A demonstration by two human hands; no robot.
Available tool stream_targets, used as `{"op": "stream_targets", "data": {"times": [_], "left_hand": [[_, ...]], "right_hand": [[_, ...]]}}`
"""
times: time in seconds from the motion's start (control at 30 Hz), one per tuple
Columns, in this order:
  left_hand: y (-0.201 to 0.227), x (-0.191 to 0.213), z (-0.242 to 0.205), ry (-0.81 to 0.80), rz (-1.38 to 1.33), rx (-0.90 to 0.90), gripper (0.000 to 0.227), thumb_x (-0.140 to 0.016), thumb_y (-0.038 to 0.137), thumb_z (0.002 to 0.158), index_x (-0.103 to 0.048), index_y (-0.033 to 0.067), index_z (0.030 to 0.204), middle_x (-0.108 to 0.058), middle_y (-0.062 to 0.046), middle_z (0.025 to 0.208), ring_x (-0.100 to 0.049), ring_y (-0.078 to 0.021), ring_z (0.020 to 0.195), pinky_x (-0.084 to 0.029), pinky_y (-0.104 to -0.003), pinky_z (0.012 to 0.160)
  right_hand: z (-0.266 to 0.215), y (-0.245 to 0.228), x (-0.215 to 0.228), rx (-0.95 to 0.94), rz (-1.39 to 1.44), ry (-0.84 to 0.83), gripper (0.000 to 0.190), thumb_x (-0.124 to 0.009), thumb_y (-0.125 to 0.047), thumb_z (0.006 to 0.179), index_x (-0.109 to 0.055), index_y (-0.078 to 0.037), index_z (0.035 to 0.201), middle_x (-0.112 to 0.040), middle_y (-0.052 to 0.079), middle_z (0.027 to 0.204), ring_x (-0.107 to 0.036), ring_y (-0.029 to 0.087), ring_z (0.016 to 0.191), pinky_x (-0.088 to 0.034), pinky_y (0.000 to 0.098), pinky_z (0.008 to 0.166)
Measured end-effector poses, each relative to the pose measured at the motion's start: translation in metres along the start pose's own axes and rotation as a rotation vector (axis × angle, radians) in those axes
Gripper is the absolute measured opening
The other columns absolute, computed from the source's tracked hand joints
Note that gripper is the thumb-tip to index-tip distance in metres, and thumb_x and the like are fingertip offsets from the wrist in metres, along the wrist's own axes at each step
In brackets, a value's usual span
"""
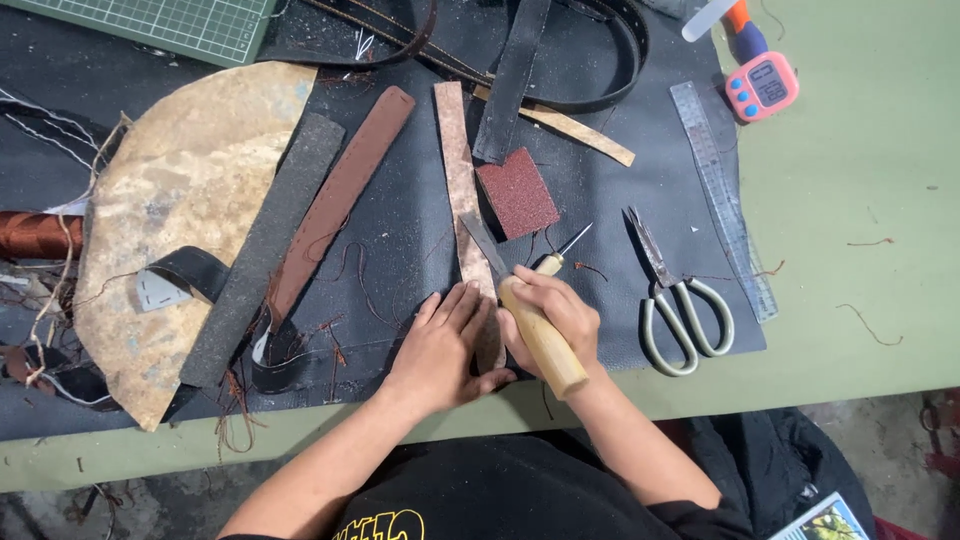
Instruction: Sanding and burnishing the edges of a leather strip using a wooden edge slicker to create a smooth finish.
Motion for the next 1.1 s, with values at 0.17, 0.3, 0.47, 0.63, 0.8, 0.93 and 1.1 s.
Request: {"op": "stream_targets", "data": {"times": [0.17,0.3,0.47,0.63,0.8,0.93,1.1], "left_hand": [[0.005,0.009,0.001,0.026,0.001,-0.023,0.100,-0.058,0.077,0.083,-0.052,0.0005,0.146,-0.050,-0.027,0.150,-0.044,-0.0422,0.142,-0.030,-0.058,0.115],[0.007,0.013,0.001,0.019,-0.018,0.011,0.095,-0.066,0.070,0.082,-0.053,0.0005,0.146,-0.050,-0.027,0.149,-0.044,-0.0430,0.142,-0.031,-0.059,0.115],[0.000,0.003,-0.001,0.058,-0.016,-0.023,0.097,-0.068,0.073,0.078,-0.056,0.0017,0.142,-0.050,-0.023,0.150,-0.044,-0.0398,0.144,-0.031,-0.056,0.116],[0.000,0.004,0.000,0.066,-0.035,-0.009,0.094,-0.072,0.068,0.077,-0.058,0.0005,0.140,-0.051,-0.023,0.149,-0.043,-0.0401,0.143,-0.031,-0.056,0.115],[0.007,0.008,-0.001,0.125,0.066,-0.033,0.092,-0.070,0.067,0.078,-0.059,-0.0003,0.139,-0.055,-0.025,0.145,-0.049,-0.0401,0.139,-0.035,-0.056,0.113],[0.007,0.015,-0.001,0.092,0.033,-0.029,0.091,-0.066,0.067,0.082,-0.057,-0.0003,0.142,-0.054,-0.026,0.145,-0.047,-0.0411,0.141,-0.032,-0.056,0.115],[0.001,0.005,-0.001,0.049,-0.039,-0.010,0.093,-0.072,0.068,0.078,-0.057,-0.0010,0.140,-0.051,-0.025,0.149,-0.043,-0.0414,0.143,-0.030,-0.056,0.116]], "right_hand": [[0.048,0.013,-0.028,0.041,-0.002,-0.006,0.027,-0.085,-0.017,0.082,-0.076,-0.011,0.107,-0.077,0.018,0.113,-0.076,0.039,0.098,-0.061,0.0461,0.080],[0.057,0.007,-0.029,0.036,0.034,-0.021,0.027,-0.085,-0.017,0.082,-0.076,-0.012,0.107,-0.078,0.015,0.115,-0.075,0.038,0.102,-0.060,0.0459,0.085],[0.011,-0.018,0.004,-0.022,-0.031,-0.062,0.027,-0.083,-0.016,0.081,-0.077,-0.010,0.106,-0.078,0.017,0.112,-0.076,0.039,0.099,-0.061,0.0451,0.082],[0.006,-0.004,0.002,-0.021,-0.028,-0.047,0.029,-0.086,-0.019,0.078,-0.078,-0.011,0.105,-0.078,0.016,0.112,-0.077,0.037,0.097,-0.063,0.0420,0.081],[0.040,0.007,-0.027,0.096,-0.057,0.000,0.029,-0.085,-0.020,0.082,-0.075,-0.012,0.108,-0.077,0.015,0.111,-0.077,0.037,0.098,-0.063,0.0448,0.081],[0.040,-0.007,-0.013,0.055,0.011,-0.016,0.028,-0.085,-0.013,0.083,-0.074,-0.008,0.108,-0.077,0.020,0.110,-0.075,0.042,0.099,-0.061,0.0475,0.081],[0.006,-0.022,0.013,-0.035,-0.040,-0.058,0.028,-0.085,-0.019,0.080,-0.076,-0.011,0.105,-0.078,0.017,0.110,-0.077,0.039,0.097,-0.062,0.0449,0.082]]}}
Point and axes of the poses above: each hand's wrist, its own z-axis towards the middle knuckle, its own x-axis out of the back of the hand, y = z × x, the point moved 8 cm from there along z, towards the middle knuckle
